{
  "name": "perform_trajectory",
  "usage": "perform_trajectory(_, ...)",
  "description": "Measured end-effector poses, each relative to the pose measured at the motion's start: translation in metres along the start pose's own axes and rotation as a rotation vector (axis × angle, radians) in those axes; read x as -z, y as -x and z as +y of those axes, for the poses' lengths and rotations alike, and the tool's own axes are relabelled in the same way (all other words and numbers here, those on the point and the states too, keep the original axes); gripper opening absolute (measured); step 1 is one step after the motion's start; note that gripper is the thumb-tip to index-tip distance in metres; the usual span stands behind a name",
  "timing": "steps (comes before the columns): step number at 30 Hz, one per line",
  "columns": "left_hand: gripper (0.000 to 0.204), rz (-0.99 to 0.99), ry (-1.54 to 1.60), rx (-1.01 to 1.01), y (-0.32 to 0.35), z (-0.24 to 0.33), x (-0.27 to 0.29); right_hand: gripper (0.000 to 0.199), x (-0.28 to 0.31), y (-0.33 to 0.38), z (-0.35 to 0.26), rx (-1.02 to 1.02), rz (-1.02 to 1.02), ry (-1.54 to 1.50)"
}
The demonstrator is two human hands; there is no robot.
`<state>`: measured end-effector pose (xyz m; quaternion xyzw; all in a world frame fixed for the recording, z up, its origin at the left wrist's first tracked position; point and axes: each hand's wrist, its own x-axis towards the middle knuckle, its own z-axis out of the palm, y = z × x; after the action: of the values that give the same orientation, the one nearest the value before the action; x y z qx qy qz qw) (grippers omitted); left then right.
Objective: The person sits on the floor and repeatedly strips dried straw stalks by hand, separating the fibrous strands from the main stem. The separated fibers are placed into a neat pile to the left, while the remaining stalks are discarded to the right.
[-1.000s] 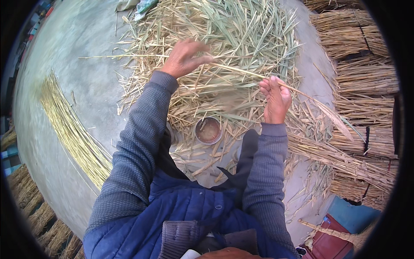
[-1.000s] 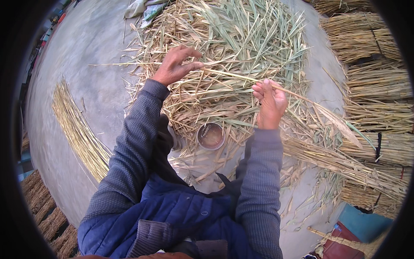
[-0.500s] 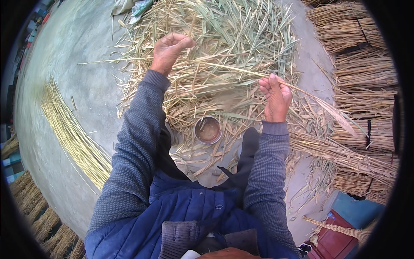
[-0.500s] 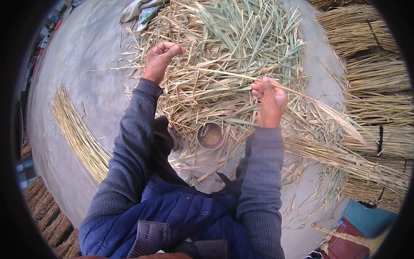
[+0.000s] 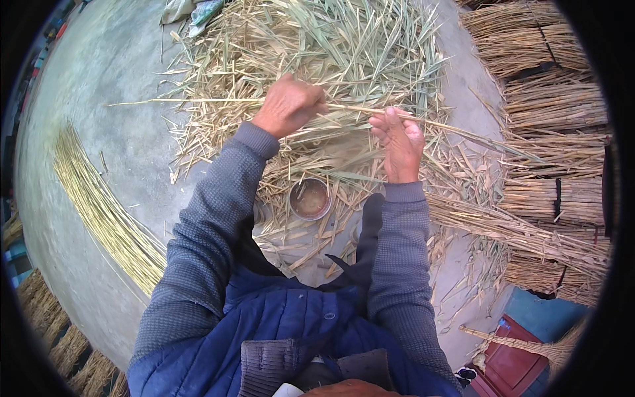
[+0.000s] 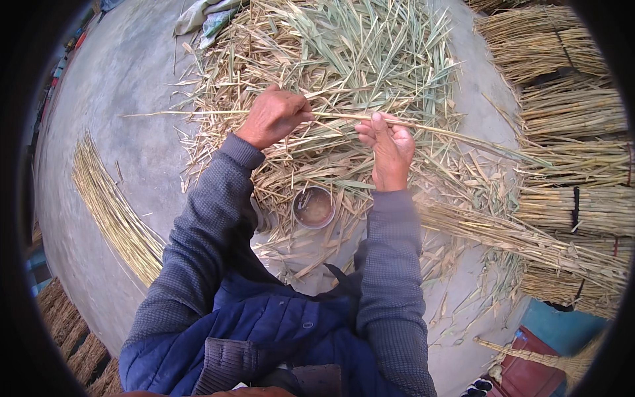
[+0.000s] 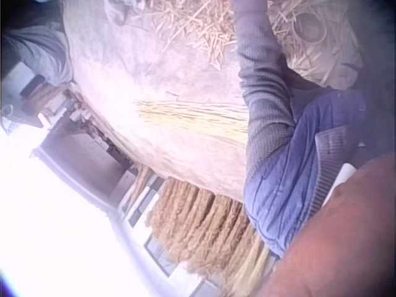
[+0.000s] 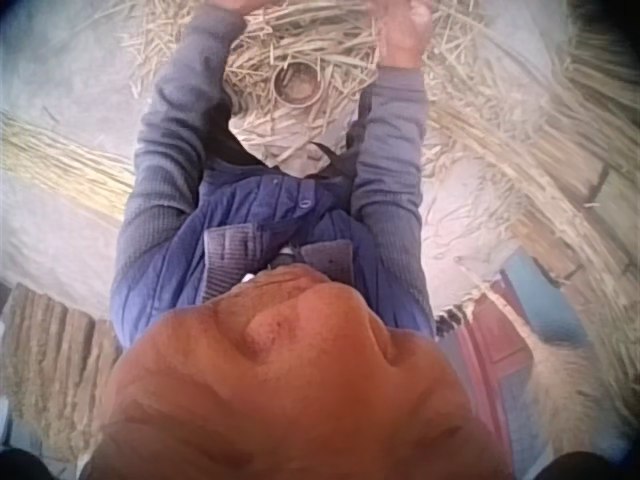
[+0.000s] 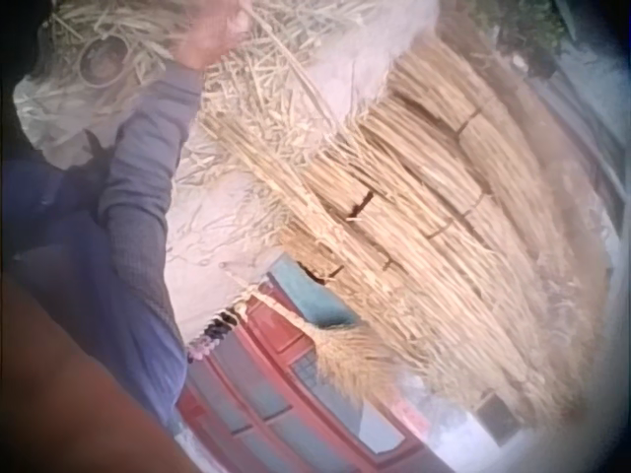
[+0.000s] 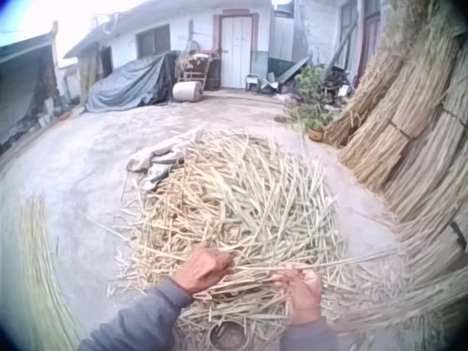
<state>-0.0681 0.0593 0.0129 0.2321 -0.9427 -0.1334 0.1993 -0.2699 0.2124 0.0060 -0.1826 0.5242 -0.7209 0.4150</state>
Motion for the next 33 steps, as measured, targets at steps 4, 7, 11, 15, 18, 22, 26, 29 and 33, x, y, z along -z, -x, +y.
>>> perform_trajectory(4,0.022,-0.096,-0.096,0.162,0.014,-0.021,0.020,0.033,0.015,-0.005,-0.015,-0.023,0.134,0.017)
perform_trajectory(7,0.022,-0.124,0.267,0.149,0.011,-0.006,0.010,0.033,0.001,0.001,-0.003,0.011,0.004,0.058)
perform_trajectory(11,0.026,-0.032,0.639,0.125,-0.002,0.022,-0.017,0.038,-0.017,0.013,0.006,-0.010,-0.106,0.109)
perform_trajectory(15,0.024,-0.062,0.639,0.297,-0.003,0.024,-0.024,0.038,-0.015,0.014,-0.004,0.005,-0.056,0.099)
perform_trajectory(18,0.025,-0.055,0.719,0.190,-0.003,0.024,-0.025,0.033,-0.014,0.016,-0.005,-0.013,-0.062,0.114)
perform_trajectory(22,0.021,-0.052,0.889,0.363,-0.007,0.030,-0.035,0.029,-0.016,0.018,-0.004,-0.010,-0.055,0.126)
perform_trajectory(26,0.020,-0.069,0.987,0.429,-0.006,0.033,-0.039,0.028,-0.017,0.020,-0.006,-0.027,-0.043,0.105)
perform_trajectory(29,0.020,-0.009,0.889,0.379,-0.004,0.033,-0.042,0.027,-0.014,0.019,-0.006,-0.061,-0.031,0.086)
perform_trajectory(33,0.024,0.064,0.900,0.385,-0.005,0.029,-0.044,0.026,-0.009,0.016,-0.001,-0.095,-0.058,0.023)
